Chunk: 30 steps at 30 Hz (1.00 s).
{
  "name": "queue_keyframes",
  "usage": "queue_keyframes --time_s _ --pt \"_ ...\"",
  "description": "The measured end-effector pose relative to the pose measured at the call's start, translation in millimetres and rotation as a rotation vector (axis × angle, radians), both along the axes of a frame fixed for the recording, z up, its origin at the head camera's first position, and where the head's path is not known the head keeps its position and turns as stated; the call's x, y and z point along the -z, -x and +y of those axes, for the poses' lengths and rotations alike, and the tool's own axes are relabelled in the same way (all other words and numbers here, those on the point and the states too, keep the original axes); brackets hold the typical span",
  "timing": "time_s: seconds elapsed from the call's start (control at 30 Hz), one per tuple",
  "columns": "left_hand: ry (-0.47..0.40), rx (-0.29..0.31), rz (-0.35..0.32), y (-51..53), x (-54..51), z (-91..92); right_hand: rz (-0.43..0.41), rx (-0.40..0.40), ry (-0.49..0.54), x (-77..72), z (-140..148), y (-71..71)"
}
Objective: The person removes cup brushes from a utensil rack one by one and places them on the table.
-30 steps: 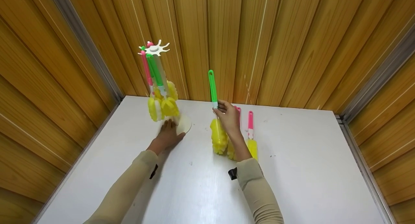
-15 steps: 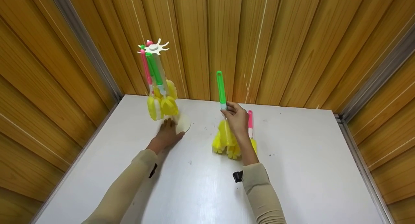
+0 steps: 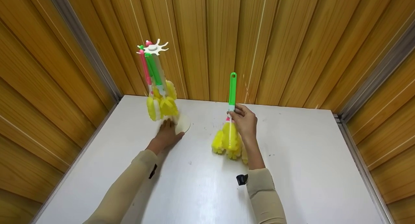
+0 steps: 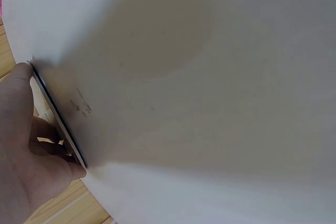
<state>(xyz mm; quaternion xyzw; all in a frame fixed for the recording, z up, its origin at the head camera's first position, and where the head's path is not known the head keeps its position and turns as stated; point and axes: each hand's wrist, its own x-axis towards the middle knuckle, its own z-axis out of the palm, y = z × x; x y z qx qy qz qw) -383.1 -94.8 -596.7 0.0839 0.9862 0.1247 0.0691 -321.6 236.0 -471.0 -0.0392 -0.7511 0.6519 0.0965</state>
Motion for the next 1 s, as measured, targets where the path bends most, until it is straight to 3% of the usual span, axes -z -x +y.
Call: queue_keyframes --time_s 0.73,1.0 --pt "0.034 0.008 -0.002 1.4 1.2 0.3 -0.111 0.114 -0.024 3.8 42.6 -16.0" --pt "0.023 0.008 -0.003 1.9 1.4 -0.8 -0.117 0.114 0.022 5.1 60.1 -22.4"
